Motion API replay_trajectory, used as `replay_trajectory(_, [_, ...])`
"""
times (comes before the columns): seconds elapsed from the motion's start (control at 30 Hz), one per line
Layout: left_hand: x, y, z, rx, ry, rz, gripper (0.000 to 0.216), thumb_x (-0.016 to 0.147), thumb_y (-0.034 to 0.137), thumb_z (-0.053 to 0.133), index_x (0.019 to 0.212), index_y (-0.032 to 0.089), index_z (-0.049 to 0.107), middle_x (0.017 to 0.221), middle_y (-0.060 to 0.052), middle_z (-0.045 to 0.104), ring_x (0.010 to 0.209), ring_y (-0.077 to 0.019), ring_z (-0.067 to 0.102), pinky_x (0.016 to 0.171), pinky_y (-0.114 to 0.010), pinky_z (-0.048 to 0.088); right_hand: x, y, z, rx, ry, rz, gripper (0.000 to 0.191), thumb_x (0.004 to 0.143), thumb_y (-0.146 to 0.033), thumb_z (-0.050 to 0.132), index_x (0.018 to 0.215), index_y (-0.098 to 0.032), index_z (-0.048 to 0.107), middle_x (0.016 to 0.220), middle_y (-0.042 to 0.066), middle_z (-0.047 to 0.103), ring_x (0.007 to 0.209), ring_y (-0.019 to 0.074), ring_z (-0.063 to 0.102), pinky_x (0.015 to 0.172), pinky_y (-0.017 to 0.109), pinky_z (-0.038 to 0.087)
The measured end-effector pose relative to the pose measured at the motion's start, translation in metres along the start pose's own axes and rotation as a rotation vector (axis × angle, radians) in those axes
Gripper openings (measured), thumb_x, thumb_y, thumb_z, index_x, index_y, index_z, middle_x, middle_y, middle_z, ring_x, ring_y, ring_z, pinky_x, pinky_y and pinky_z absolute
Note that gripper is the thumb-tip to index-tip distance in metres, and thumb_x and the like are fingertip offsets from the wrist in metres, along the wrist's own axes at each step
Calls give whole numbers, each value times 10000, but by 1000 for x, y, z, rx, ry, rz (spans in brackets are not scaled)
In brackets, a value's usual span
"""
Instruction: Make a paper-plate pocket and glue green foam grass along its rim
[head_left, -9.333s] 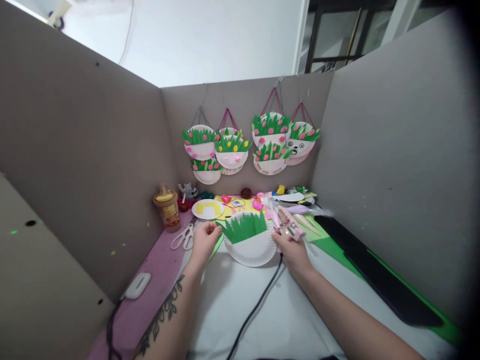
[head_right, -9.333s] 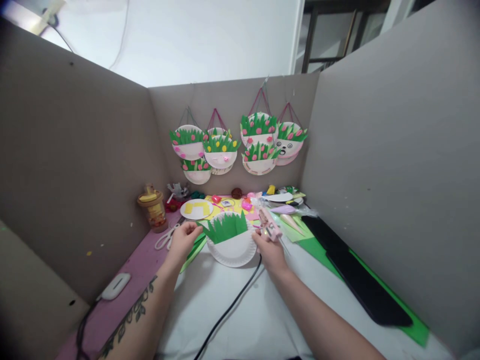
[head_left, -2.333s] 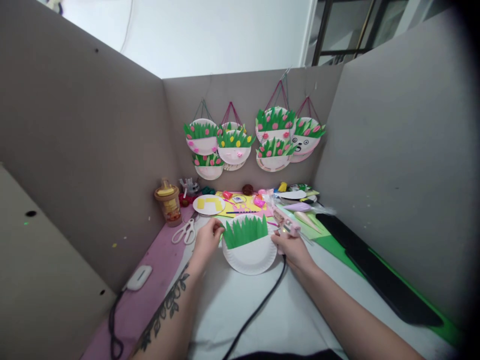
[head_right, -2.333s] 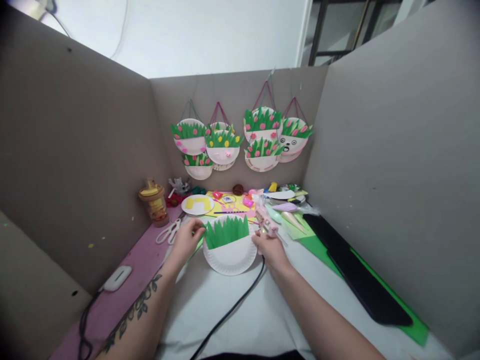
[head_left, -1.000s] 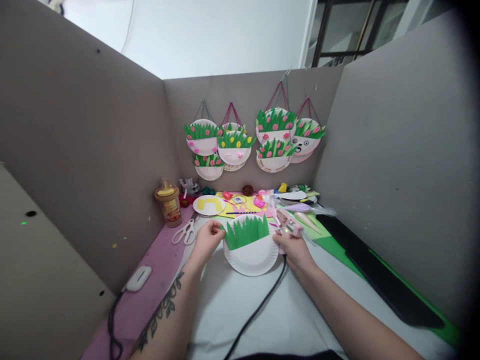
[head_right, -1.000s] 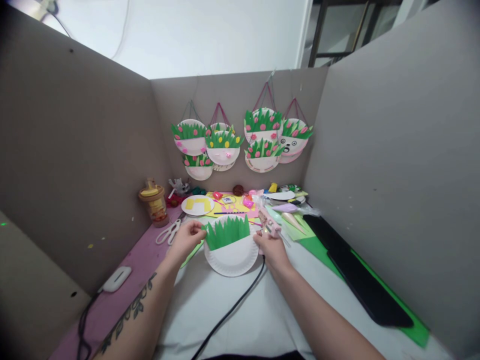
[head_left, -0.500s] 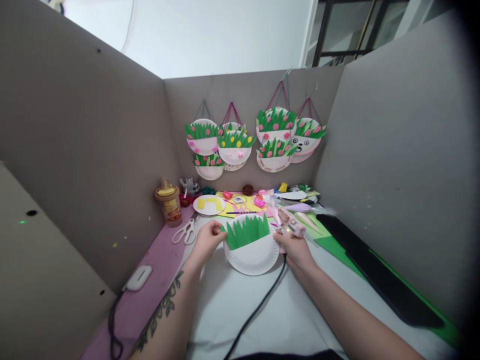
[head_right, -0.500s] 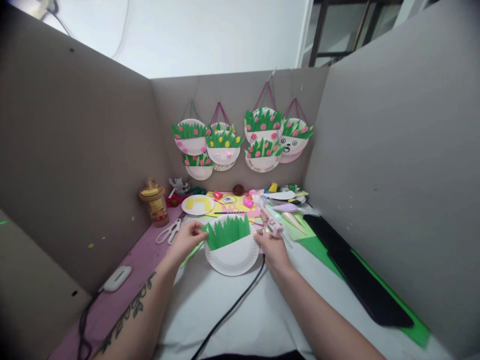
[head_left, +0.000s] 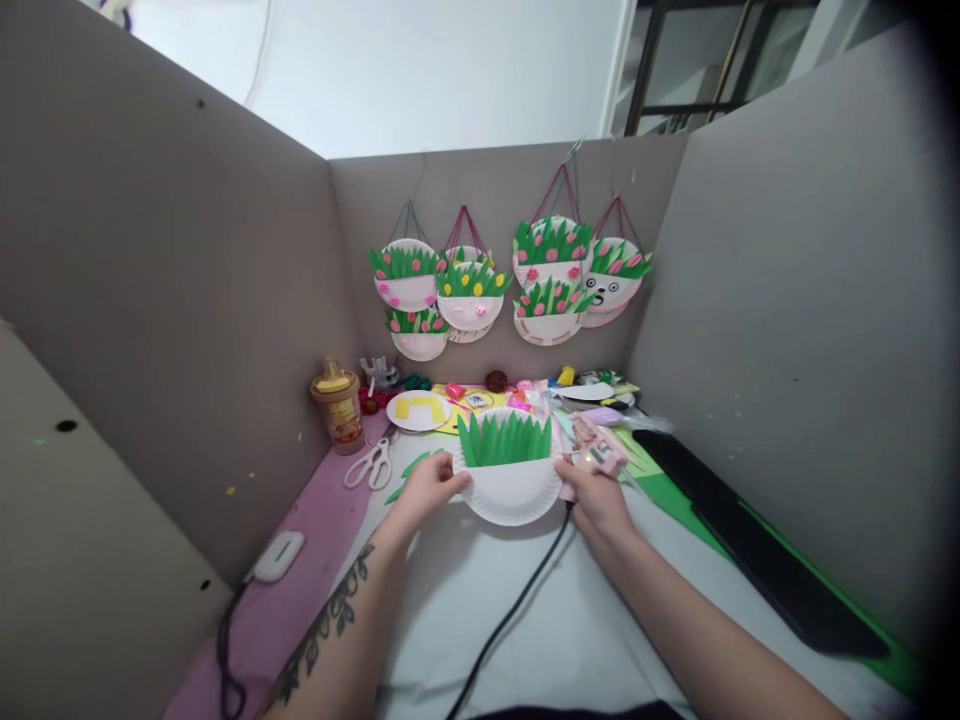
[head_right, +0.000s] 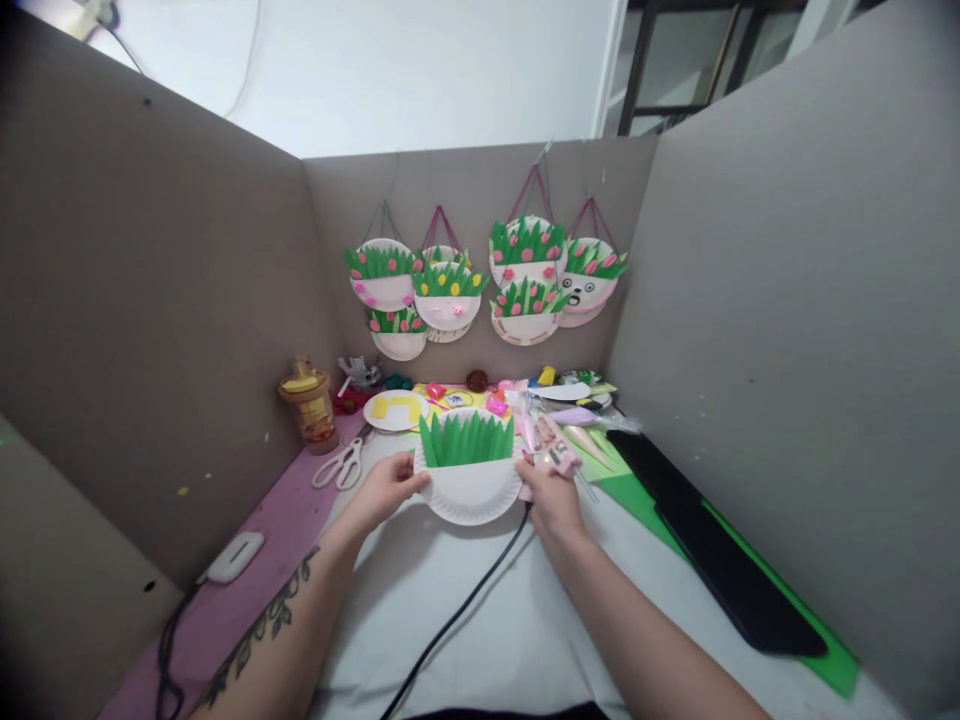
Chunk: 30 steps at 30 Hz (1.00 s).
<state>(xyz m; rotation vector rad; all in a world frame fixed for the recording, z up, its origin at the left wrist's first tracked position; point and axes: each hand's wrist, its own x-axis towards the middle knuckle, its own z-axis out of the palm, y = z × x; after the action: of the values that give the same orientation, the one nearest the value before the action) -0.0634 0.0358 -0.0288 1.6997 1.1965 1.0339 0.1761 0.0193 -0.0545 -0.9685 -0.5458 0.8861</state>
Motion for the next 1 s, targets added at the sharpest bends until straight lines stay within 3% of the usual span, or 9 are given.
replay_trajectory(0.23, [0,7,-4,111,159,138,130,723,286,607,706,161,640,657,1,632,644,-141,566,609,-226,430,-9,-13,4,32,3,-15,414,452,-229,839,815,-180,646,772,-2,668,671,141,614,563,234,485])
replay_trajectory(0.4, [-6,11,-5,224,351,360,185,802,225,547,890,208,709,908,-51,716,851,-187,644,799,-290,483,-14,-19,-1,-67,-126,-152,361,573,-360,803,848,-162,679,597,-39,550,500,73,430,465,208,346])
replay_trajectory(0.57, [-9,11,-6,272,378,448,272,803,130,512,958,221,716,990,-62,721,940,-204,662,876,-336,501,-17,-21,-5,-201,-128,-220,432,607,-453,751,932,-172,697,678,4,626,518,97,427,487,235,340])
replay_trajectory(0.73, [-9,9,-6,331,389,504,312,798,100,501,979,227,721,994,-58,724,955,-205,667,903,-347,506,-19,-21,-5,-243,-73,-232,449,613,-433,730,980,-176,699,713,13,654,539,111,450,491,234,328])
replay_trajectory(1.0, [-10,9,-5,406,399,518,369,781,63,487,1023,224,714,1010,-66,721,954,-211,668,894,-339,511,-24,-24,-6,-272,-110,-271,420,641,-422,729,990,-190,709,805,19,665,565,102,459,518,231,360])
